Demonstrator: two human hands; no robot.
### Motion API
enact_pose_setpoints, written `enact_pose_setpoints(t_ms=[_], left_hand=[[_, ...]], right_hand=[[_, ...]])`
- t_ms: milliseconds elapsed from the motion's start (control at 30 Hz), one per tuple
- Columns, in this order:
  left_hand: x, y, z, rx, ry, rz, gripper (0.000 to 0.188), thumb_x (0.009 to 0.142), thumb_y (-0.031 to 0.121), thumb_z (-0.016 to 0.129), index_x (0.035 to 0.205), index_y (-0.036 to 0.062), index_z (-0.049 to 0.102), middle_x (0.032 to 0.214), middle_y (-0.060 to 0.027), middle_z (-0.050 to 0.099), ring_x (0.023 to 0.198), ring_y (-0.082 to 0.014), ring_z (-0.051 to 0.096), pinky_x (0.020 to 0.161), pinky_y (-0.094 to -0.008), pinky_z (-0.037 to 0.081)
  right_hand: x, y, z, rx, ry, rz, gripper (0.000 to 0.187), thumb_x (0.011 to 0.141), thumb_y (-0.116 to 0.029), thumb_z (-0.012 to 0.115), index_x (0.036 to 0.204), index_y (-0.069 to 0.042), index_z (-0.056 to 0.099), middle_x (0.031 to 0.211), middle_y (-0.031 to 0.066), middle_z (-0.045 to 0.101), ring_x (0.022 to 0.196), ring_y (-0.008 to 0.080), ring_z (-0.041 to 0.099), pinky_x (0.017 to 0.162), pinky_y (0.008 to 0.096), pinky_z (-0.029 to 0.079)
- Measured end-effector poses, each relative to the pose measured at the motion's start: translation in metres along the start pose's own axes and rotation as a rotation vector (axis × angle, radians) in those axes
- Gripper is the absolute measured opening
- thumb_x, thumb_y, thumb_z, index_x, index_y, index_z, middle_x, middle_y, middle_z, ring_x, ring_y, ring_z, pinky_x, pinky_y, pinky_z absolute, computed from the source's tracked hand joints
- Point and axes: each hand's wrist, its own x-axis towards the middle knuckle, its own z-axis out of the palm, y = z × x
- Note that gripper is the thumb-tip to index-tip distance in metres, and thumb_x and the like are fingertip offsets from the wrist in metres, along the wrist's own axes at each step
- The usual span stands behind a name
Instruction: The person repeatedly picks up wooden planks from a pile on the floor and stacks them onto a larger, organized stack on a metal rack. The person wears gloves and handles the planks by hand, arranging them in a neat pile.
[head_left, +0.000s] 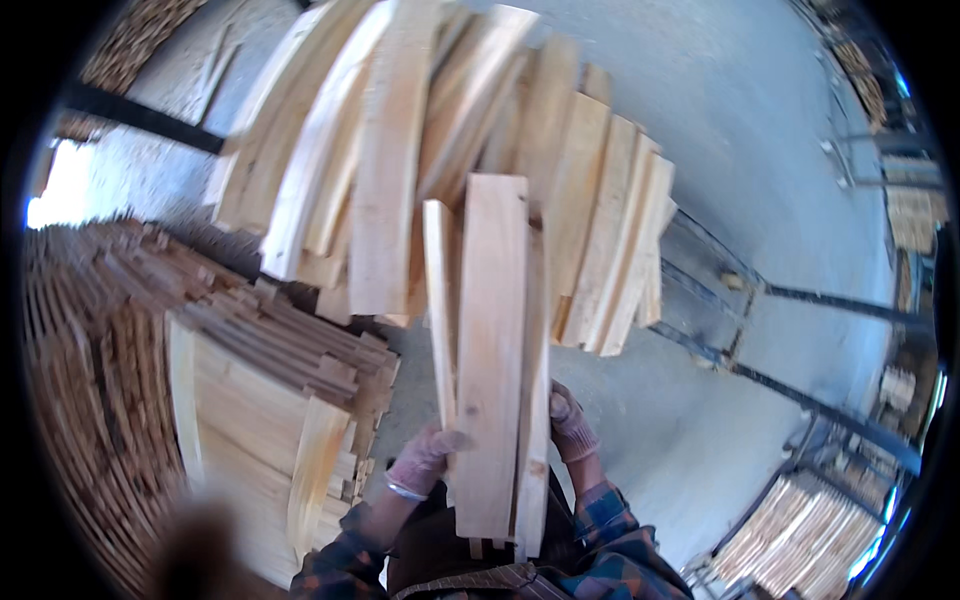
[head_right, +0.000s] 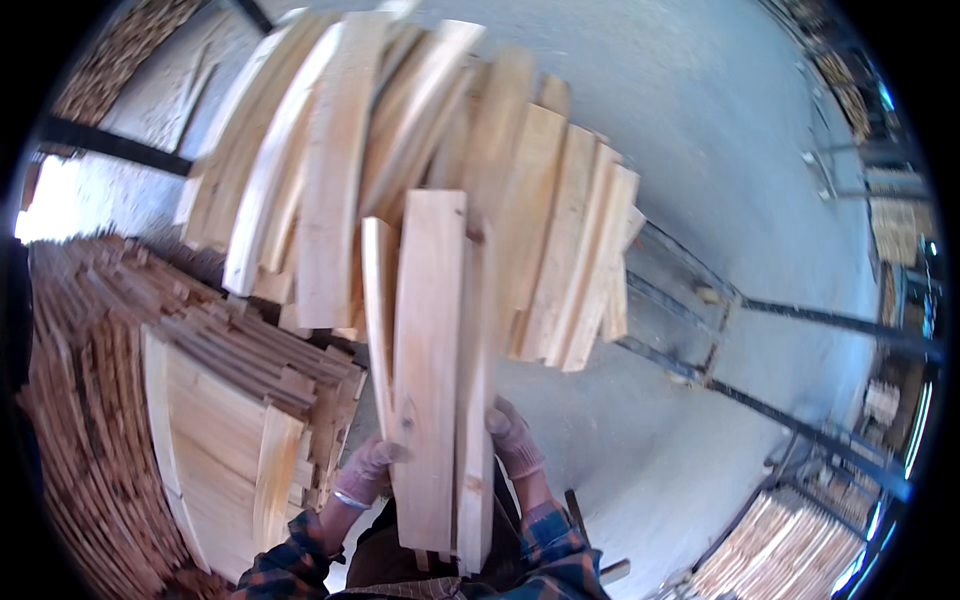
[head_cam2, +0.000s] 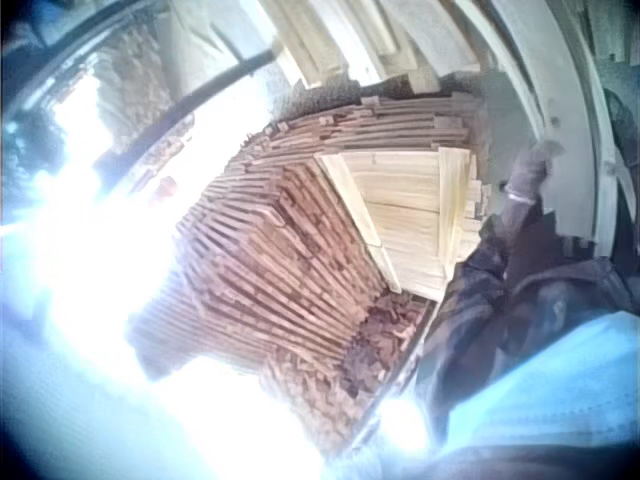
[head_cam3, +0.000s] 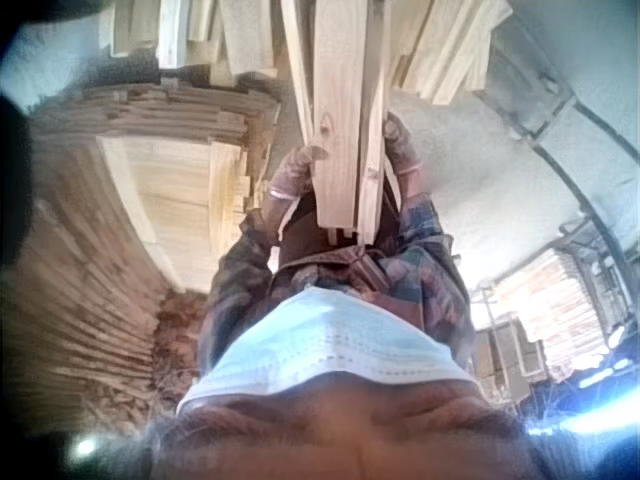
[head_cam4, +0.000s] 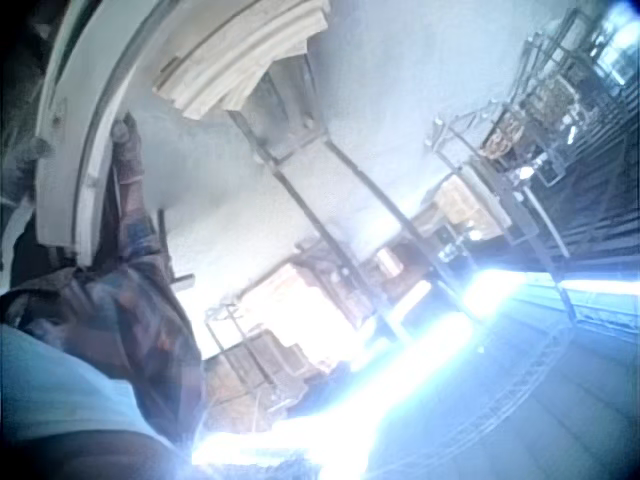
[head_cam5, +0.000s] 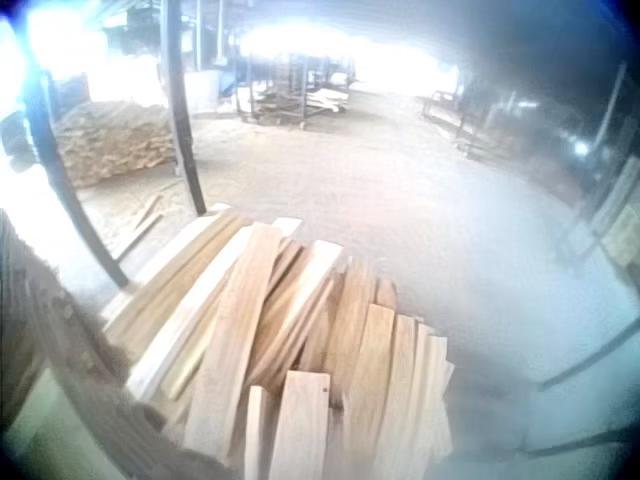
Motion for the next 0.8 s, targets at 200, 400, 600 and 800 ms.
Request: enact_pose_setpoints(t_ms=[200, 400, 600, 800], left_hand=[[-0.002, 0.001, 0.015, -0.009, 0.058, 0.151, 0.075, 0.085, 0.03, 0.068, 0.144, -0.0013, 0.034, 0.129, -0.0117, 0.054, 0.115, -0.0188, 0.052, 0.1, -0.0303, 0.042], [-0.053, 0.001, 0.024, 0.102, 0.015, 0.308, 0.092, 0.083, 0.033, 0.07, 0.151, 0.0009, 0.017, 0.139, -0.0175, 0.046, 0.122, -0.0267, 0.05, 0.105, -0.0327, 0.037], [-0.198, -0.017, 0.0, 0.518, 0.361, 0.753, 0.102, 0.079, 0.037, 0.069, 0.151, -0.0013, 0.007, 0.145, -0.0302, 0.033, 0.128, -0.0364, 0.046, 0.105, -0.0359, 0.037], [-0.39, -0.023, -0.057, 0.587, 0.626, 1.111, 0.103, 0.071, 0.029, 0.071, 0.149, -0.007, 0.013, 0.143, -0.0327, 0.035, 0.131, -0.0373, 0.042, 0.107, -0.0347, 0.034]], right_hand=[[-0.029, -0.011, 0.058, 0.439, 0.259, 0.205, 0.052, 0.1, -0.038, 0.044, 0.138, -0.003, 0.043, 0.13, 0.0121, 0.055, 0.113, 0.0221, 0.056, 0.098, 0.0344, 0.047], [-0.106, -0.035, 0.112, -0.037, 0.239, 0.056, 0.057, 0.1, -0.04, 0.042, 0.141, -0.002, 0.038, 0.134, 0.015, 0.05, 0.117, 0.0249, 0.052, 0.099, 0.0359, 0.043], [-0.126, -0.021, 0.204, -0.284, -0.013, -0.03, 0.056, 0.099, -0.039, 0.044, 0.14, -0.001, 0.039, 0.129, 0.0152, 0.052, 0.11, 0.0242, 0.054, 0.092, 0.0338, 0.044], [-0.131, 0.011, 0.349, -0.358, -0.396, -0.12, 0.056, 0.098, -0.038, 0.047, 0.138, 0.0, 0.04, 0.124, 0.0155, 0.054, 0.103, 0.0234, 0.055, 0.084, 0.0317, 0.044]])
